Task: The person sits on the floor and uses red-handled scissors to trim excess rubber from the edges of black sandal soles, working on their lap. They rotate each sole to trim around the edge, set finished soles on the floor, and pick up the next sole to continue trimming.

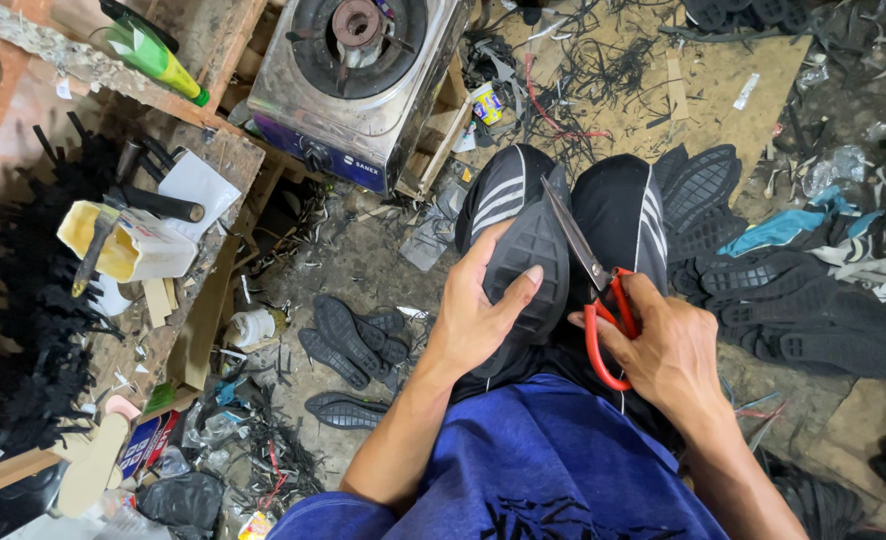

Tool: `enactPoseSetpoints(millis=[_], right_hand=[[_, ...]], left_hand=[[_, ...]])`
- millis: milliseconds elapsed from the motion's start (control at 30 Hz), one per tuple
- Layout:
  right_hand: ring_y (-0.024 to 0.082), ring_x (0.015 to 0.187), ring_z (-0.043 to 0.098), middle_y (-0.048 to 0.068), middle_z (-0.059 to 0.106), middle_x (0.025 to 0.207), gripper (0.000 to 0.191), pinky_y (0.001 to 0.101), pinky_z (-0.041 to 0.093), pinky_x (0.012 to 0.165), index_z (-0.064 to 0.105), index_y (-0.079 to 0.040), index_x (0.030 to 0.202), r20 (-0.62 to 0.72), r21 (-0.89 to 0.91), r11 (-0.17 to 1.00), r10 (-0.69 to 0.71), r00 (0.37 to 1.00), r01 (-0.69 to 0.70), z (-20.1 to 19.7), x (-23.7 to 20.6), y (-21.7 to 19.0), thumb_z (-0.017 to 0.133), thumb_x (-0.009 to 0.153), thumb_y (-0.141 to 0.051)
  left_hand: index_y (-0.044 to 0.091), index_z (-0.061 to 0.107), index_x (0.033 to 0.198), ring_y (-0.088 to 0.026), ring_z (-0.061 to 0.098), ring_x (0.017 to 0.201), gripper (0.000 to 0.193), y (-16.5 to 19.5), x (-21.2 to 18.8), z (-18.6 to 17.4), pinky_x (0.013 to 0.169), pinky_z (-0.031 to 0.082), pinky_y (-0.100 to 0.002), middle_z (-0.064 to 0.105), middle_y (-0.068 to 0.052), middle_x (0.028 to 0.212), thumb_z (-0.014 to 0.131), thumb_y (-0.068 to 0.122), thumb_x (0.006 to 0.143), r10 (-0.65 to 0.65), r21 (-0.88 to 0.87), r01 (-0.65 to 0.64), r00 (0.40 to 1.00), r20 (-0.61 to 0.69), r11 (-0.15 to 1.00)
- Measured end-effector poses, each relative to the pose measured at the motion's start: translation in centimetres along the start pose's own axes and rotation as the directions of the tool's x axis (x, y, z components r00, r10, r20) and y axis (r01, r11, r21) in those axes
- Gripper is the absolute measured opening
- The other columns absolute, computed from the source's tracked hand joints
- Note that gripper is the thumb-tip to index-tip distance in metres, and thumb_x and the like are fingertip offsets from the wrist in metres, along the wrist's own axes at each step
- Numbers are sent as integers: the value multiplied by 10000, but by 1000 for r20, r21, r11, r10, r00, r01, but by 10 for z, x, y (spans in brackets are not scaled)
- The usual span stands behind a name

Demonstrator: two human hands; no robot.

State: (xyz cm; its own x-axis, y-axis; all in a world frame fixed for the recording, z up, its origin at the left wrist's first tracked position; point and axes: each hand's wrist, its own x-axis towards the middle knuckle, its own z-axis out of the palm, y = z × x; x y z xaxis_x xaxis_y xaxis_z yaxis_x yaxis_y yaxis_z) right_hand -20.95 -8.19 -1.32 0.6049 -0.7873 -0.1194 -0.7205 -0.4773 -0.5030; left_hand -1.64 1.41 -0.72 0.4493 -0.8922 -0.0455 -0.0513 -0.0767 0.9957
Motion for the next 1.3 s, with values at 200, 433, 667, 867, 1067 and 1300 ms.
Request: enactPoseSetpoints(millis=[200,433,667,867,1067,1300], right_hand=[[376,526,614,159,592,541,507,466,454,519,593,-41,857,27,-17,1000,4,1000,-4,0,2,-1,795,799,-503],[365,512,612,151,591,538,490,454,454,518,590,-43,858,36,7,1000,24,999,-25,0,1,-2,789,808,-487],[381,538,619,159,599,570,484,459,458,518,602,-37,901,-1,24,1000,-12,1000,12,1,0,0,796,805,-470],[394,538,613,166,591,573,514,463,462,522,580,-27,873,-17,10,1000,-20,1000,20,3,-1,4,804,805,-485],[393,536,615,168,593,574,506,465,464,519,592,-31,901,-17,11,1000,-19,1000,19,4,-1,5,802,809,-481],[397,543,622,172,599,579,501,468,466,522,604,-31,928,-8,8,1000,-19,1000,19,3,-1,4,792,810,-481]], left_hand=[[-25,556,1400,-160,666,1152,493,-3,0,1,1051,504,-310,727,-133,1233,707,92,946,-19,-19,19,1000,-6,1000],[-26,558,1397,-161,669,1140,489,-2,0,1,1046,502,-308,732,-132,1219,710,89,947,-7,4,7,1000,-9,1000],[-21,564,1390,-152,671,1120,470,-2,0,2,1033,512,-304,736,-124,1200,702,82,953,-23,-30,23,1000,-3,999],[-26,564,1389,-149,668,1106,472,-2,0,3,1019,518,-302,737,-124,1187,700,72,948,-38,-48,38,999,-5,998],[-41,558,1393,-158,661,1132,490,-1,0,2,1042,504,-307,732,-133,1207,712,87,946,-8,-2,8,1000,-12,1000],[-41,550,1398,-162,662,1137,505,-1,0,2,1043,504,-311,731,-144,1213,717,105,944,-19,7,19,1000,-14,1000]])
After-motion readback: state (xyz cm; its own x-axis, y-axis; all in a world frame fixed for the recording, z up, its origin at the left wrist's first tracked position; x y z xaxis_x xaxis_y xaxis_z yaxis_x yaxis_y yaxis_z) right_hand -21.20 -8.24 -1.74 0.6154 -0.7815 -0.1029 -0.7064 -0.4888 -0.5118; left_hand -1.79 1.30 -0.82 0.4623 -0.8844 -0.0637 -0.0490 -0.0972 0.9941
